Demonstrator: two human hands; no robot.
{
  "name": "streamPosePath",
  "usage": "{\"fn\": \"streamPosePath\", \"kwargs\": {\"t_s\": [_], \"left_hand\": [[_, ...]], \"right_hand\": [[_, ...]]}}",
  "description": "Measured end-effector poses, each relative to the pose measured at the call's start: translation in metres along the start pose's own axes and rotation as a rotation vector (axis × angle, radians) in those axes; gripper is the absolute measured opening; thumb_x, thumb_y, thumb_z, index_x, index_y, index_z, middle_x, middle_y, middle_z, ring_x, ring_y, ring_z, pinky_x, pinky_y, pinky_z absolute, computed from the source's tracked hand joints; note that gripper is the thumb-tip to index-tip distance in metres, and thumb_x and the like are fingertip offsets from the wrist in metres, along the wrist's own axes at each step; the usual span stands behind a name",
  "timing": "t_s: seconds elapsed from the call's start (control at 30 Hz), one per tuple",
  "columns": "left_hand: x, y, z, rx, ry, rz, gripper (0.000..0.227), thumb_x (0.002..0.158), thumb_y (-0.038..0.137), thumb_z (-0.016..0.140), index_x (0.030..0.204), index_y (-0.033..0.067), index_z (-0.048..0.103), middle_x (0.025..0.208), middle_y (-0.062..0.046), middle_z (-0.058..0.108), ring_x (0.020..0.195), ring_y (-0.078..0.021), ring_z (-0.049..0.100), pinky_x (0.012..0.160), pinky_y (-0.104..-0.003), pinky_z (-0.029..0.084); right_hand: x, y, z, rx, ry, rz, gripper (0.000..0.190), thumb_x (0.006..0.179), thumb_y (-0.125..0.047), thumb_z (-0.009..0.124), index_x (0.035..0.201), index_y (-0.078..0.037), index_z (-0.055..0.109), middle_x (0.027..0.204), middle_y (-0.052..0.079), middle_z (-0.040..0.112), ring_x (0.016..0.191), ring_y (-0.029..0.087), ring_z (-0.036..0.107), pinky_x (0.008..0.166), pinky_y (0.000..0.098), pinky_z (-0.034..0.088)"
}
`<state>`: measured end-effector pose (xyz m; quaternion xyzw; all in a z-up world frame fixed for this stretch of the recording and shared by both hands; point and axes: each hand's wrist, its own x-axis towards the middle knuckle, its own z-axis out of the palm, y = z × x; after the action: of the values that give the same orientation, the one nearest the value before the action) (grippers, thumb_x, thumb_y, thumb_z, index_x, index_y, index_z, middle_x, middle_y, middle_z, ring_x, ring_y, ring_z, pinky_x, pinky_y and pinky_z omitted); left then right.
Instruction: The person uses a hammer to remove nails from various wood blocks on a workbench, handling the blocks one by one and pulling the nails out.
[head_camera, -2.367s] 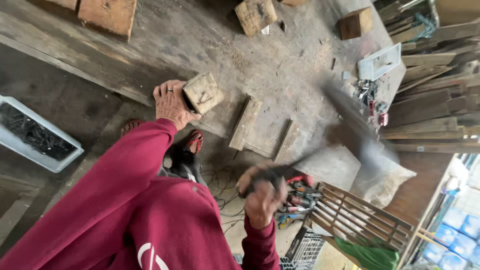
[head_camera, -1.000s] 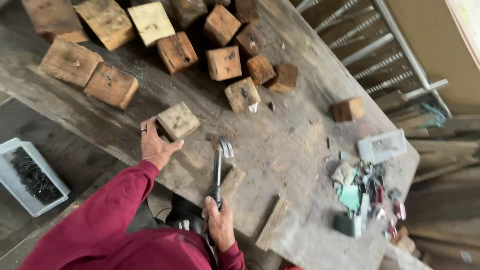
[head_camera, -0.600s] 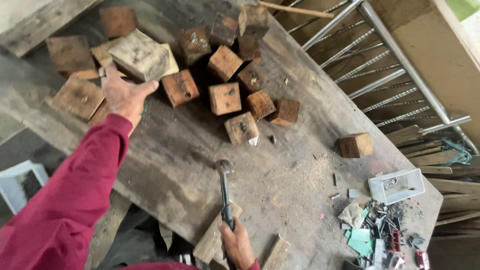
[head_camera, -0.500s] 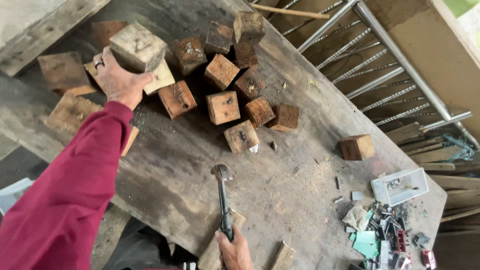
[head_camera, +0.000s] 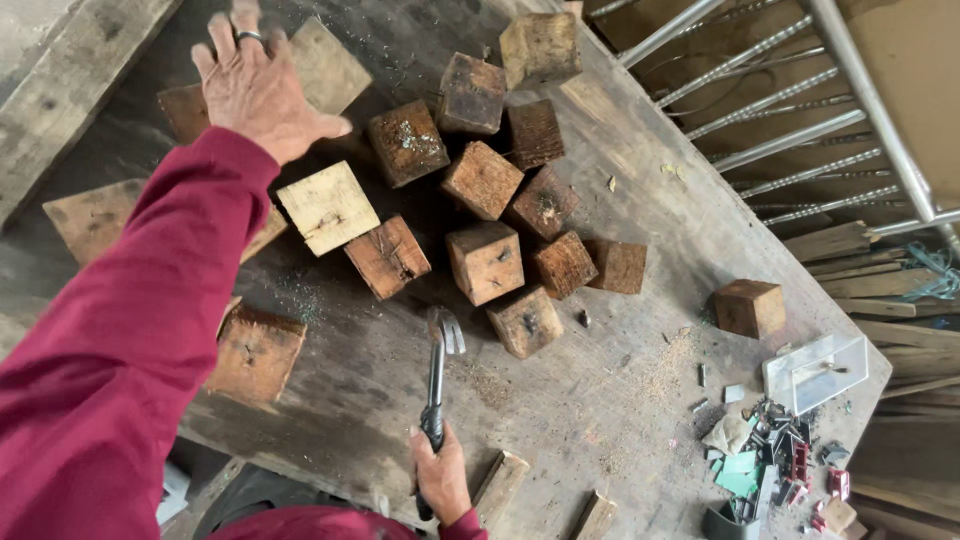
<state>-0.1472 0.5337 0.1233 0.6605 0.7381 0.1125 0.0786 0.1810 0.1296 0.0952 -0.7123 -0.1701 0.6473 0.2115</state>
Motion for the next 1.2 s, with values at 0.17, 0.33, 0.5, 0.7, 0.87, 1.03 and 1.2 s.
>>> {"fn": "streamPosePath", "kwargs": {"t_s": [0.17,0.33,0.5,0.7,0.87,1.03,1.2], "left_hand": [[-0.002,0.068,-0.004,-0.170,-0.121,0.266,0.133,0.071,0.071,0.086,0.159,-0.0071,0.024,0.149,-0.033,0.038,0.135,-0.0460,0.039,0.109,-0.059,0.037],[-0.003,0.108,0.020,-0.169,-0.352,0.194,0.131,0.060,0.051,0.094,0.154,-0.0066,0.024,0.139,-0.028,0.043,0.127,-0.0426,0.043,0.102,-0.056,0.042],[-0.007,0.066,0.023,-0.856,-0.246,0.317,0.109,0.061,0.027,0.092,0.148,0.0033,0.031,0.137,-0.020,0.043,0.132,-0.0350,0.044,0.116,-0.051,0.041],[-0.009,0.038,0.007,-1.003,-0.168,0.419,0.112,0.062,0.019,0.090,0.151,0.0070,0.022,0.142,-0.022,0.038,0.137,-0.0375,0.039,0.120,-0.053,0.036],[0.020,0.045,-0.019,-0.127,-0.338,0.466,0.092,0.059,0.022,0.091,0.139,0.0144,0.046,0.141,-0.015,0.042,0.134,-0.0383,0.040,0.114,-0.053,0.038],[0.077,0.084,-0.014,-0.034,-0.549,0.451,0.077,0.080,0.064,0.082,0.131,0.0109,0.059,0.138,-0.016,0.047,0.128,-0.0353,0.046,0.114,-0.055,0.042],[0.123,0.154,0.047,0.118,-0.296,0.771,0.109,0.059,0.044,0.090,0.150,0.0148,0.039,0.143,-0.023,0.039,0.126,-0.0422,0.043,0.102,-0.063,0.041]], "right_hand": [[0.021,-0.017,0.010,-0.255,0.137,-0.019,0.025,0.090,-0.025,0.072,0.102,-0.006,0.062,0.062,-0.002,0.054,0.050,0.010,0.049,0.045,0.0301,0.042],[0.038,-0.025,0.010,-0.435,0.218,-0.133,0.032,0.087,-0.031,0.077,0.098,-0.004,0.065,0.065,0.002,0.058,0.060,0.010,0.048,0.055,0.0312,0.047],[0.046,-0.026,0.002,-0.482,0.204,-0.130,0.032,0.086,-0.033,0.077,0.096,-0.003,0.067,0.066,0.002,0.062,0.061,0.011,0.052,0.060,0.0309,0.050],[0.049,-0.022,0.000,-0.417,0.150,-0.070,0.029,0.085,-0.030,0.076,0.095,-0.005,0.067,0.064,0.002,0.059,0.061,0.009,0.050,0.059,0.0317,0.049],[0.057,-0.008,-0.010,-0.431,0.130,-0.016,0.031,0.084,-0.032,0.076,0.095,-0.005,0.066,0.064,0.002,0.058,0.062,0.009,0.052,0.059,0.0318,0.049],[0.066,0.001,-0.009,-0.487,0.160,-0.018,0.035,0.079,-0.037,0.079,0.095,-0.008,0.068,0.065,0.006,0.064,0.063,0.011,0.059,0.065,0.0317,0.053],[0.059,-0.009,-0.007,-0.467,0.144,-0.034,0.037,0.081,-0.037,0.078,0.096,-0.006,0.066,0.066,0.010,0.064,0.064,0.013,0.054,0.066,0.0347,0.053]]}}
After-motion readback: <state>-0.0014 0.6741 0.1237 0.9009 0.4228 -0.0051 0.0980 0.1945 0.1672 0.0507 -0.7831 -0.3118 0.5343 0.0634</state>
